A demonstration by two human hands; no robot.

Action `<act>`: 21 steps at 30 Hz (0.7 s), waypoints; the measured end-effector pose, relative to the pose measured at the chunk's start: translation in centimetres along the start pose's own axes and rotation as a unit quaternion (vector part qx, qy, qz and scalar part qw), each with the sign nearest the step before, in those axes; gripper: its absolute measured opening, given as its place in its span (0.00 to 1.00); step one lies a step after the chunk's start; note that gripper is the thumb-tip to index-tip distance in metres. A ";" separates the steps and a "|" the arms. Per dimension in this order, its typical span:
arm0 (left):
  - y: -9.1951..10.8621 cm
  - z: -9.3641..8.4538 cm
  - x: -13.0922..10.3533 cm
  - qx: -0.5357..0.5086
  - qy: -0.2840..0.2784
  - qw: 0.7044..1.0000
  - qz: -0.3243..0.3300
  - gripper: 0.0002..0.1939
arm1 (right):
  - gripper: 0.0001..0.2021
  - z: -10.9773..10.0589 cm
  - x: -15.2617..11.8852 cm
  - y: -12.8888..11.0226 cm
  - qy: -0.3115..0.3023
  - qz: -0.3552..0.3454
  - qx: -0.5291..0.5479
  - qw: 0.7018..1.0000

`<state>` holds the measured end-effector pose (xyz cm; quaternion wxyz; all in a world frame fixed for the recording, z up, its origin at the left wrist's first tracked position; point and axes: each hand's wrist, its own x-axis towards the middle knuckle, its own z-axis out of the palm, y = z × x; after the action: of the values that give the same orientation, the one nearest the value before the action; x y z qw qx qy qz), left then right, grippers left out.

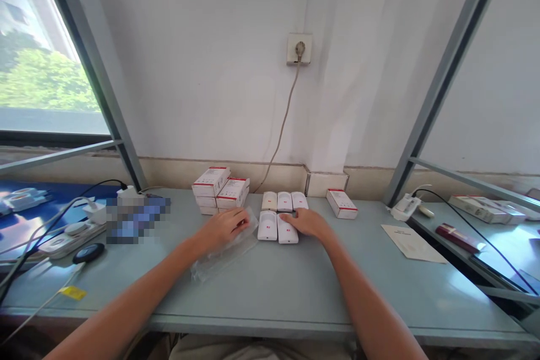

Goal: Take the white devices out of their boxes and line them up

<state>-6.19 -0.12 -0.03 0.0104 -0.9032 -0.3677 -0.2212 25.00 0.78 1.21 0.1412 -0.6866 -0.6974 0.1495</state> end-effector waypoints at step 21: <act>0.2 0.8 0.2 -0.086 0.161 0.983 0.033 0.13 | 0.25 -0.4 -0.3 -1.9 0.040 -0.043 0.486 0.872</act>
<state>-5.60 -0.03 -0.64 -0.0006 -0.8647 -0.3110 -0.3944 23.47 0.48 2.35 0.4911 -0.5056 -0.5593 0.4363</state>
